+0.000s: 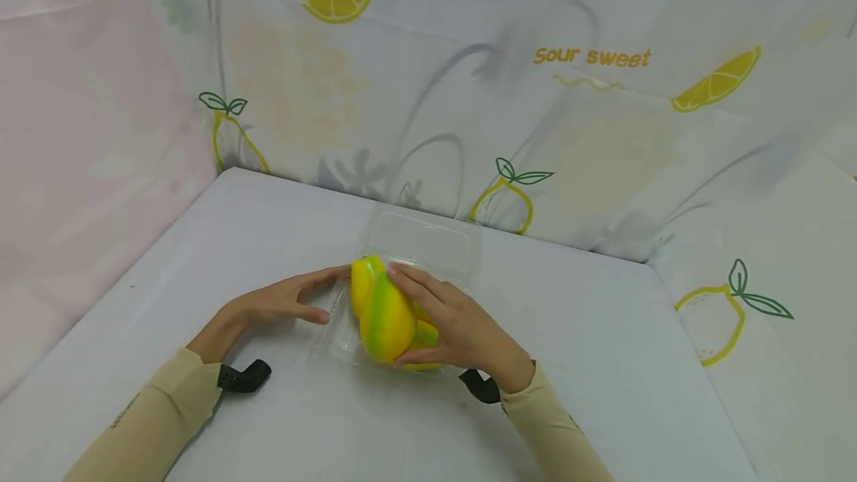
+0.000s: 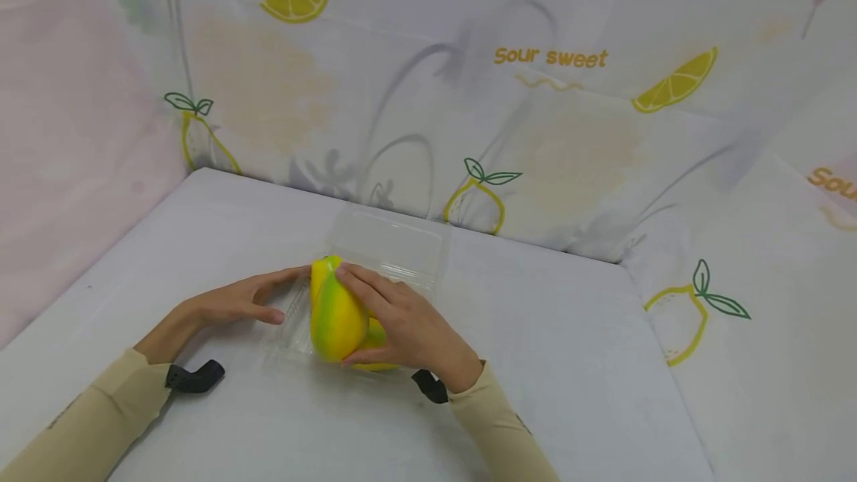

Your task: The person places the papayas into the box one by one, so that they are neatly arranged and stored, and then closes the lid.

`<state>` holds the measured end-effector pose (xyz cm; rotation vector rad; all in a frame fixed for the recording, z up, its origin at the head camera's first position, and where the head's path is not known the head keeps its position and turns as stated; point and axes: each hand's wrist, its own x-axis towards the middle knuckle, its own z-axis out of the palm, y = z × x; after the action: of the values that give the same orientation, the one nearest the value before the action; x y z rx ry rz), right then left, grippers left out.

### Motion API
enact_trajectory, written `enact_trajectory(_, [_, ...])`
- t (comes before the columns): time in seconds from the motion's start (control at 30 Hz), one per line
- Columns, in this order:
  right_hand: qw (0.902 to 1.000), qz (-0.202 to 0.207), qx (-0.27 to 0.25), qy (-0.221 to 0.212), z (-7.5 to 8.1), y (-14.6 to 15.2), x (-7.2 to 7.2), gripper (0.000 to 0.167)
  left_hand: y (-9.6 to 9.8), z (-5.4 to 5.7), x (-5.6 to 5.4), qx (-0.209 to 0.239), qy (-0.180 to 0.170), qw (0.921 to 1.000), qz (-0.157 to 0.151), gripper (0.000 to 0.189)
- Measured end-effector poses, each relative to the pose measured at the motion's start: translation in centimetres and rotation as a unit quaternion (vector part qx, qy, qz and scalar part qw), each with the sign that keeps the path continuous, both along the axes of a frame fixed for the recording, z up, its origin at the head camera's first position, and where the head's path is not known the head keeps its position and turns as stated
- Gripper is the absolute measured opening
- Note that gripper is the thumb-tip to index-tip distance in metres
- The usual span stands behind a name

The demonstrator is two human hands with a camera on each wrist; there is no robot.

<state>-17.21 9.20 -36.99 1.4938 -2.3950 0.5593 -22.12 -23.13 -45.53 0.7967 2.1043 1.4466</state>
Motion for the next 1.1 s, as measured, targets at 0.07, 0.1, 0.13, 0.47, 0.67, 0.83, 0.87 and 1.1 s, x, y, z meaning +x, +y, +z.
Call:
enact_trajectory(0.07, [1.0, -0.001, -0.001, 0.001, 0.0, 0.0, 0.0, 0.114, 0.0, 0.1, 0.0, -0.004, 0.003, 1.0, 0.001, 0.081])
enact_trajectory(0.1, [1.0, 0.0, -0.001, 0.0, 0.0, -0.1, 0.0, 0.114, 0.1, 0.1, 0.0, -0.007, 0.003, 1.0, 0.002, 0.081])
enact_trajectory(0.13, [1.0, -0.001, -0.001, 0.0, 0.0, -0.1, 0.0, 0.114, 0.1, 0.1, 0.0, -0.006, 0.002, 1.0, 0.002, 0.081])
enact_trajectory(0.47, [1.0, 0.004, 0.001, 0.002, 0.1, -0.3, 0.0, 0.112, 0.1, 0.1, -0.1, -0.009, 0.001, 1.0, 0.0, 0.081])
enact_trajectory(0.67, [0.9999, 0.008, 0.0, 0.007, 0.2, -0.6, -0.1, 0.112, 0.2, 0.0, -0.1, -0.017, 0.016, 0.9997, 0.0, 0.08])
enact_trajectory(0.83, [0.9999, 0.01, -0.001, 0.007, 0.3, -0.9, -0.1, 0.112, 0.1, 0.0, -0.1, -0.021, 0.018, 0.9996, 0.005, 0.08])
enact_trajectory(0.87, [0.9999, 0.011, -0.001, 0.006, 0.3, -0.9, -0.1, 0.111, 0.1, -0.1, -0.1, -0.021, 0.016, 0.9996, 0.007, 0.08])
enact_trajectory(1.1, [0.9999, 0.012, 0.004, 0.006, 0.4, -1.2, 0.0, 0.11, 0.1, -0.2, -0.1, -0.025, 0.01, 0.9996, 0.008, 0.08])
